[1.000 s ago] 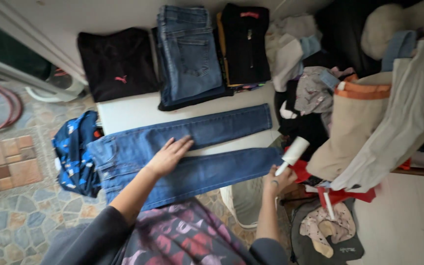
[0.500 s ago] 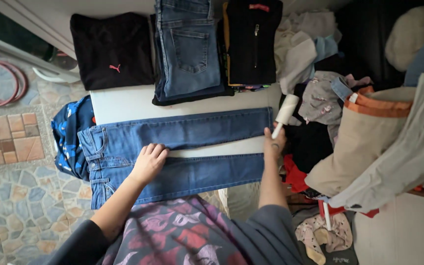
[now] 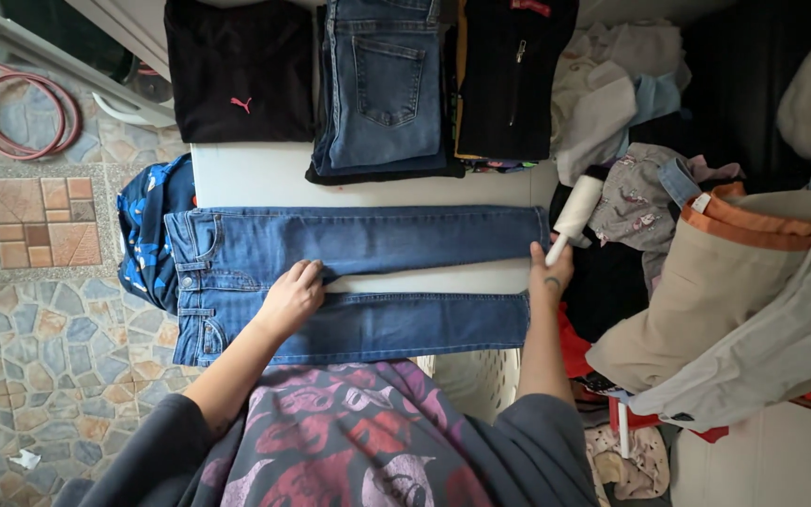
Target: The person lays out jeans and a white tank top on a white table, uses a lint roller to remove lint from each garment, then folds them and stacks them with other folded clothes. The person handles multiple pairs of jeans and one tank top, using the lint roller on both sides of each item before folding.
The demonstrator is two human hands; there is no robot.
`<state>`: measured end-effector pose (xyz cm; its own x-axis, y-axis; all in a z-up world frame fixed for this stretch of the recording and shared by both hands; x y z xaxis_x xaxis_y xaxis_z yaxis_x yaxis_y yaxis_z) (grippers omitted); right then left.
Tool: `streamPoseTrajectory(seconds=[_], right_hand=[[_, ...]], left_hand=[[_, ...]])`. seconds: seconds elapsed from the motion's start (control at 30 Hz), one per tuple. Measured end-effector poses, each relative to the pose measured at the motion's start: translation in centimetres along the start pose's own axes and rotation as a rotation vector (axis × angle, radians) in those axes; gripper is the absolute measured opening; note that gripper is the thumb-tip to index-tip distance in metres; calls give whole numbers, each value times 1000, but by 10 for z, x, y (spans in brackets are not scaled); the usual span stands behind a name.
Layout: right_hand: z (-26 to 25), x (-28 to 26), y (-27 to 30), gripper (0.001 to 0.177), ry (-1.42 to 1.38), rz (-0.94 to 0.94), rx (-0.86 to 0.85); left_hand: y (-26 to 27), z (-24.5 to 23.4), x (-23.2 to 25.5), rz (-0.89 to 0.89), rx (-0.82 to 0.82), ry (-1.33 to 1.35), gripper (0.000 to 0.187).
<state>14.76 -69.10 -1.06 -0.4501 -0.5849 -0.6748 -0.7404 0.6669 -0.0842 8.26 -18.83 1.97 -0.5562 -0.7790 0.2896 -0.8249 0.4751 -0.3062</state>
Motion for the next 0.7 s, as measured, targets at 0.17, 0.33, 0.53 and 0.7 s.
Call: streamPoseTrajectory(seconds=[0.17, 0.33, 0.53, 0.7], right_hand=[[0, -11, -3, 47, -39, -5, -4], [1, -19, -5, 45, -54, 7, -33], [1, -29, -3, 42, 25, 51, -56], [3, -30, -7, 44, 44, 76, -73]], left_hand=[[2, -8, 6, 41, 19, -79, 20], [-3, -5, 1, -188, 69, 87, 24], [-9, 4, 4, -207, 42, -2, 13], [-14, 9, 7, -215, 10, -68, 11]])
Point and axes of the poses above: each hand's wrist, its own y-axis away from the middle knuckle, its own z-axis out of the palm, x = y × z, the point moved 3 cm from there along -y, towards the middle knuckle, and after that the axes turned 11 degrees about x, right-handed, at the moved point
